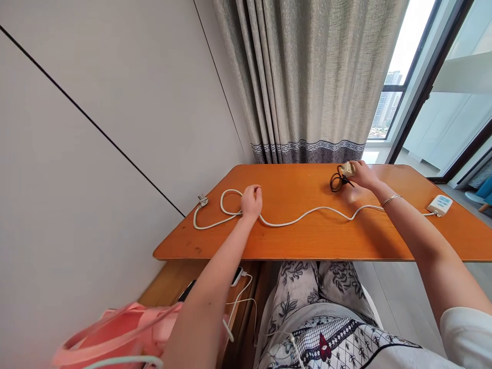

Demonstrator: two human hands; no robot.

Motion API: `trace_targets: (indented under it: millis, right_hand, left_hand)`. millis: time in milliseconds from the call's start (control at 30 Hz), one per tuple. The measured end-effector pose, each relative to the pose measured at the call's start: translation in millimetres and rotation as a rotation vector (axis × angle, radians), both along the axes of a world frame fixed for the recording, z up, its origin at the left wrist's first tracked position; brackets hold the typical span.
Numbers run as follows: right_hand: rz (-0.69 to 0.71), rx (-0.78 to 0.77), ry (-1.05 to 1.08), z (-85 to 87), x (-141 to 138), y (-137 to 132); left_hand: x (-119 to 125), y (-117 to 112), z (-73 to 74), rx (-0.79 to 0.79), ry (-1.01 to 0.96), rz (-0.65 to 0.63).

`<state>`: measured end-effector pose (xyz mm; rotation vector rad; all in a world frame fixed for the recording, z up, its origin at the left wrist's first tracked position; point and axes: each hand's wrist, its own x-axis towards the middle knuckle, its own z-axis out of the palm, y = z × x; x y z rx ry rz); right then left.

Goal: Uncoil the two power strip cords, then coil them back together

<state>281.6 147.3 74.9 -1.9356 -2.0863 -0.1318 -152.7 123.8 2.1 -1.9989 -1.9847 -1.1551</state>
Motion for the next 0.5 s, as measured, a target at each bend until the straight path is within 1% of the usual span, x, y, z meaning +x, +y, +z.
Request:
trace_targets:
  millis: [67,133,200,267,300,367,433,500]
  right_hand:
    - [0.201,0.16,0.156,14.3,-26,-4]
    - [0.348,0.297,0.257,27.1,-49,-10]
    - [0.433,0.405,0.338,36.9,-67,-19]
    - [0.461,0.48,0.398,43.3,-76,-25]
    - [0.457,0.508,0.418,45.3,-77,-27]
    - [0.428,0.557,0.447,48.2,-71,-28]
    - [0.387,0.601,0.479,50.9,-56,-25]
    - [0.319,0.633,0.488,54.6,-34,-23]
  left_hand:
    - [37,-7,7.3,0.109,-0.085,-0.228]
    - [74,-20,14.6,0.224,-0.101,-0.473]
    - [104,-37,21.1,0.288,-0.064,-0.669]
    - [124,-51,25.4,0.266,-0.003,-0.8]
    - [131,-55,26.3,0.241,0.042,-0.827]
    - [136,-57,25.6,0.168,0.13,-0.808]
    - [132,-50,22.9,0.064,0.194,-0.716]
    - [120,-36,20.9,-0.05,0.222,-0.606]
